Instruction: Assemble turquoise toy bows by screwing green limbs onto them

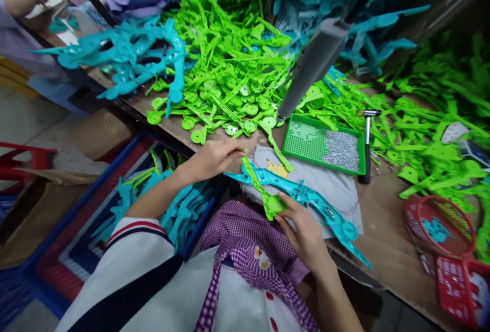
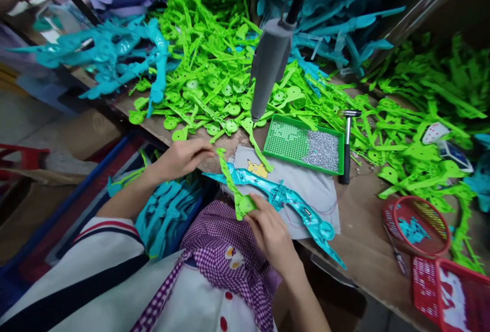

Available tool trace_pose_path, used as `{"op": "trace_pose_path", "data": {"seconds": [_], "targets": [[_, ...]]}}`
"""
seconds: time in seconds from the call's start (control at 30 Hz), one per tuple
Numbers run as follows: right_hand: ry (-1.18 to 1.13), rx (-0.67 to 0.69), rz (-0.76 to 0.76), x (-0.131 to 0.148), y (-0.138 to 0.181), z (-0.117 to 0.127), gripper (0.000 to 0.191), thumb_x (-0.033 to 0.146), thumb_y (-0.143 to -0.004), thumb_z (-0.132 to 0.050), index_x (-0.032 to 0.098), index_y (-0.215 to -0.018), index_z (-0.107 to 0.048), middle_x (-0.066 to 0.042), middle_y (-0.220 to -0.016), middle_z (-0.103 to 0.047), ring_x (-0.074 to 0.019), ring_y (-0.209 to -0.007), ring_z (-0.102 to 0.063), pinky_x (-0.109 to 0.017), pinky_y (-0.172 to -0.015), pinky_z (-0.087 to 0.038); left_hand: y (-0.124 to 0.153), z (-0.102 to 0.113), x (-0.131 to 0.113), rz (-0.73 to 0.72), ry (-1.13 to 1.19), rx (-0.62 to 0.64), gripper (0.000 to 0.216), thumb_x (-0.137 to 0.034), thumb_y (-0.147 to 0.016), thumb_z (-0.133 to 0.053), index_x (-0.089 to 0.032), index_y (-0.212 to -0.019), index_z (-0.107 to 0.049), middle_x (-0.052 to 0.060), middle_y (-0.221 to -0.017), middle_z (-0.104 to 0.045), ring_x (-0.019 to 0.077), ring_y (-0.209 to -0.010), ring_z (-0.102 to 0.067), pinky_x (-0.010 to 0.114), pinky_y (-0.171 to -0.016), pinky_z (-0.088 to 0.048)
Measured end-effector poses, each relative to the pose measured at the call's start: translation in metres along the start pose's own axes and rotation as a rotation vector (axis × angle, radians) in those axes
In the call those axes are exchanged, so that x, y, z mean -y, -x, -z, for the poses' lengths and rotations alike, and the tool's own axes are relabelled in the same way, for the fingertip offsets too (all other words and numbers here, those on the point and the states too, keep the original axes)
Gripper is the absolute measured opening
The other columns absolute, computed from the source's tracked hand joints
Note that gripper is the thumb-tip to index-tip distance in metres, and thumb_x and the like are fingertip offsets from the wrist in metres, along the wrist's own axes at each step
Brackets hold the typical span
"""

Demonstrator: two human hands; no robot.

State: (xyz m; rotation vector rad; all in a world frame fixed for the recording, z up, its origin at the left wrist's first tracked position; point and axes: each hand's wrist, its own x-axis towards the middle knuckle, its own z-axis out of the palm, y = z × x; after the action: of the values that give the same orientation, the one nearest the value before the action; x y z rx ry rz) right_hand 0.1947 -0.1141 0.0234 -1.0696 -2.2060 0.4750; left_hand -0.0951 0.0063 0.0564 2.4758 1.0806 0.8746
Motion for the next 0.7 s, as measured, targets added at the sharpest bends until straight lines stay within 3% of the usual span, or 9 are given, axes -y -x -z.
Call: {"op": "trace_pose_path", "data": {"seconds": [0.13, 0.3, 0.4, 0.47, 0.6, 0.7], "targets": [[0.103, -0.069, -0.052, -0.020, -0.019, -0.043, 0.009, 0.020, -0.097, -0.057, 0.021, -0.104, -0.062, -0.016, -0.136, -0.066, -0.0264, -0.128, -0.064, -0.047, -0.102, -0.059, 0.027, -0.008, -0.046, 0.037, 0.243, -0.005, 0.008, -0.023, -0.097, -0.062, -0.017, -0.100, -0.067, 0.002, -0.088, -0.074, 0.0115, -0.076, -0.068, 0.022, -0.071, -0.053], [0.069, -0.101, -0.166, -0.040, -0.042, -0.085, 0.017, 0.023, -0.099, -0.051, 0.020, -0.103, -0.066, -0.018, -0.142, -0.060, -0.0303, -0.136, -0.056, -0.057, -0.110, -0.052, 0.058, -0.036, -0.074, 0.224, 0.526, 0.181, 0.020, -0.030, -0.092, -0.071, -0.020, -0.109, -0.070, 0.004, -0.098, -0.076, 0.0114, -0.072, -0.067, 0.022, -0.066, -0.054], [0.153, -0.190, -0.140, -0.045, -0.046, -0.087, 0.012, 0.023, -0.097, -0.055, 0.023, -0.100, -0.067, -0.015, -0.140, -0.061, -0.0317, -0.144, -0.047, -0.061, -0.112, -0.047, 0.071, -0.049, -0.074, 0.347, 0.473, -0.001, 0.014, -0.025, -0.095, -0.065, -0.022, -0.108, -0.071, 0.003, -0.096, -0.077, 0.0140, -0.082, -0.069, 0.025, -0.075, -0.055], [0.214, -0.204, -0.089, -0.045, -0.052, -0.085, 0.010, 0.024, -0.095, -0.058, 0.025, -0.099, -0.067, -0.011, -0.138, -0.062, -0.0316, -0.146, -0.044, -0.063, -0.114, -0.043, 0.075, -0.054, -0.070, 0.346, 0.449, -0.125, 0.011, -0.026, -0.096, -0.064, -0.022, -0.103, -0.072, 0.003, -0.089, -0.077, 0.0160, -0.084, -0.069, 0.029, -0.077, -0.055], [0.262, -0.073, -0.010, -0.043, -0.069, -0.086, 0.011, 0.029, -0.097, -0.057, 0.025, -0.098, -0.067, -0.010, -0.143, -0.061, -0.0317, -0.145, -0.047, -0.065, -0.119, -0.030, 0.073, -0.063, -0.056, 0.289, 0.280, -0.276, 0.009, -0.030, -0.092, -0.069, -0.023, -0.097, -0.072, 0.002, -0.084, -0.077, 0.0182, -0.084, -0.071, 0.039, -0.091, -0.053], [0.216, 0.000, -0.031, -0.046, -0.072, -0.089, 0.017, 0.033, -0.101, -0.051, 0.023, -0.099, -0.065, -0.014, -0.141, -0.063, -0.0309, -0.133, -0.059, -0.069, -0.117, -0.025, 0.077, -0.073, -0.033, 0.440, 0.074, -0.415, 0.010, -0.029, -0.090, -0.071, -0.022, -0.097, -0.071, 0.003, -0.089, -0.076, 0.0236, -0.108, -0.070, 0.046, -0.105, -0.047]]}}
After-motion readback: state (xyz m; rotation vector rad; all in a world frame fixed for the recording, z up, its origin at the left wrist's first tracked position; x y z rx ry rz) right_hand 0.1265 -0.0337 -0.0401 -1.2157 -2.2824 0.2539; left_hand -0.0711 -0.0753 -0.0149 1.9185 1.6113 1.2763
